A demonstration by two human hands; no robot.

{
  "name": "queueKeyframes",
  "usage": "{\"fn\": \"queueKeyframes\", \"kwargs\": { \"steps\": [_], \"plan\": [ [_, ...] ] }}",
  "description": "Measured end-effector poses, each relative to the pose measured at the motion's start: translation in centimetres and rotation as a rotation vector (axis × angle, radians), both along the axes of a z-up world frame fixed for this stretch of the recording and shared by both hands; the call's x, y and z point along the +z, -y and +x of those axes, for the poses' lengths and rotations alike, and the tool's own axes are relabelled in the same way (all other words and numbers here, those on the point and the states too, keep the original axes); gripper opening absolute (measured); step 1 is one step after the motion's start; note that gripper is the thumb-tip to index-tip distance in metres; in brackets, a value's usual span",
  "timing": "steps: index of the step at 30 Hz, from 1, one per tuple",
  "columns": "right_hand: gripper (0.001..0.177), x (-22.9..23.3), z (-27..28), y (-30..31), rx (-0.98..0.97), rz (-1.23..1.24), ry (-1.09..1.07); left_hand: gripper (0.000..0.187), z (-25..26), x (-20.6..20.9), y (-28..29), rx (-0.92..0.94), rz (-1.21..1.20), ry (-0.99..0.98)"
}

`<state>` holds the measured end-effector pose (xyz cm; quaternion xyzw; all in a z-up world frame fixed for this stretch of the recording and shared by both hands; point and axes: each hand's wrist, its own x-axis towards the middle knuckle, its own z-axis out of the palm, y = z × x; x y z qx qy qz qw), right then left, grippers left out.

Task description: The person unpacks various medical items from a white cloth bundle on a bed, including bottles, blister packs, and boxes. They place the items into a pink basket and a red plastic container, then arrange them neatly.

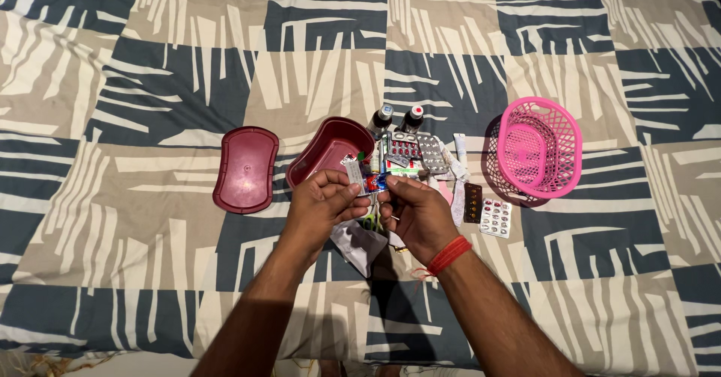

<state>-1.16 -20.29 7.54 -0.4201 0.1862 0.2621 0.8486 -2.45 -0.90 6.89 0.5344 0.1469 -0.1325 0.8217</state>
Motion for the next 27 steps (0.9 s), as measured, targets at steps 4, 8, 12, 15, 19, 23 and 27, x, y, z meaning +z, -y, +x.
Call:
{"fn": "queueKeyframes", "kwargs": {
  "steps": [4,8,12,15,19,23,27],
  "plan": [
    [0.011,0.2,-0.2,0.1,0.013,-0.036,0.063,0.014,-0.4,0.5,-0.5,-0.020,0.038,0.001],
    [0.015,0.2,-0.2,0.6,0.025,-0.136,0.150,0.008,-0.5,0.2,-1.5,0.018,0.049,0.040],
    [0.017,-0.7,-0.4,1.4,0.069,-0.218,0.357,0.019,-1.0,-1.1,-2.5,-0.045,-0.049,-0.019],
    [0.022,-1.1,-0.6,1.6,0.117,-0.380,0.411,0.024,-1.0,-0.9,-2.5,-0.077,0.003,0.063],
    [0.023,-1.3,-0.4,1.9,0.117,-0.423,0.502,0.028,-1.1,0.6,-1.7,-0.021,0.165,0.132],
    [0.022,-1.1,-0.1,1.9,0.096,-0.394,0.485,0.026,-0.7,1.1,-1.3,-0.014,0.327,0.181],
    [0.019,-0.5,0.3,1.7,0.089,-0.388,0.472,0.029,-0.4,1.1,-1.3,0.003,0.264,0.135]
  ]
}}
